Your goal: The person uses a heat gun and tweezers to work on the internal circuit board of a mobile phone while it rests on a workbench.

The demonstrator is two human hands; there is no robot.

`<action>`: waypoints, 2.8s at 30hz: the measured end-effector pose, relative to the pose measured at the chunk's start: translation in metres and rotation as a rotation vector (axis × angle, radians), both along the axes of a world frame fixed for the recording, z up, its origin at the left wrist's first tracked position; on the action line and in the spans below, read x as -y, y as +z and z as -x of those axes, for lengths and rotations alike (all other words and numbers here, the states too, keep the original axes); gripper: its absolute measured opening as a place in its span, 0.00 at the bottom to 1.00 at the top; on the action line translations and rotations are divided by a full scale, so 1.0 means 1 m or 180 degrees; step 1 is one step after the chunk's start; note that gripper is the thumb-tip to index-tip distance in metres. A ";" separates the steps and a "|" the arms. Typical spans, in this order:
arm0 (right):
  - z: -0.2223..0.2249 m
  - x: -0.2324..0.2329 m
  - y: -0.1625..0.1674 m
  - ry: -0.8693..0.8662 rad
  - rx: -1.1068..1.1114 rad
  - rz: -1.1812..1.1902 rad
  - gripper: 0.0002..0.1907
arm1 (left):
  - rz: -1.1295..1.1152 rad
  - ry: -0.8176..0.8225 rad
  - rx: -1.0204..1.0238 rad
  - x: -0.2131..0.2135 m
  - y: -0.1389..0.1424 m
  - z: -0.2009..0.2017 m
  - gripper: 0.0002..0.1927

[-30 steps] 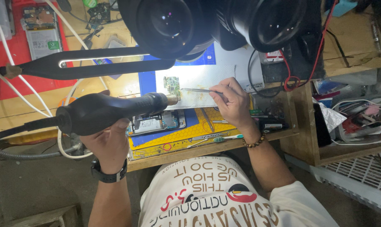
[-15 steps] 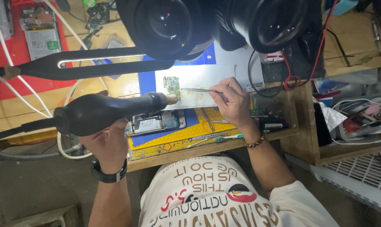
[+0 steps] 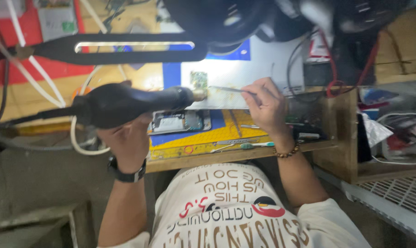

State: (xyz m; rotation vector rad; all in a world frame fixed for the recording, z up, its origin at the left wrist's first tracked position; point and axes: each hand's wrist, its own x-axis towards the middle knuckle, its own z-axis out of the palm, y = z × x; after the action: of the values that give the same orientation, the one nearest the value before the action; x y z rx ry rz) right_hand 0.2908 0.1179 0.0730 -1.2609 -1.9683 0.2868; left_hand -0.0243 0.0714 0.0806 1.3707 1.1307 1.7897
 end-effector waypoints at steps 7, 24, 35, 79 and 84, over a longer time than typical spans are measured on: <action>0.005 0.001 -0.002 0.0018 -0.0104 0.0148 0.05 | 0.0174 -0.0063 0.0223 0.002 0.000 0.002 0.15; 0.006 -0.001 -0.002 0.0106 -0.0111 0.0149 0.05 | 0.0164 -0.0123 0.0231 -0.006 0.001 -0.001 0.12; 0.006 0.000 -0.001 0.0150 -0.0217 0.0219 0.05 | 0.0125 -0.0097 0.0157 -0.003 -0.003 0.001 0.11; -0.007 -0.005 0.001 0.0113 -0.0166 0.0130 0.04 | 0.0093 -0.0005 0.0371 -0.005 0.004 -0.005 0.26; -0.007 -0.005 0.003 0.0093 -0.0159 0.0096 0.04 | 0.0128 0.0031 0.0387 -0.006 0.006 -0.006 0.24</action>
State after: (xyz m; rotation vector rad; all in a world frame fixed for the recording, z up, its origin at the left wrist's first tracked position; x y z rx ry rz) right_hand 0.2975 0.1229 0.0756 -1.2330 -1.9478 0.3603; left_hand -0.0178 0.0776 0.0863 1.2178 1.1044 1.8213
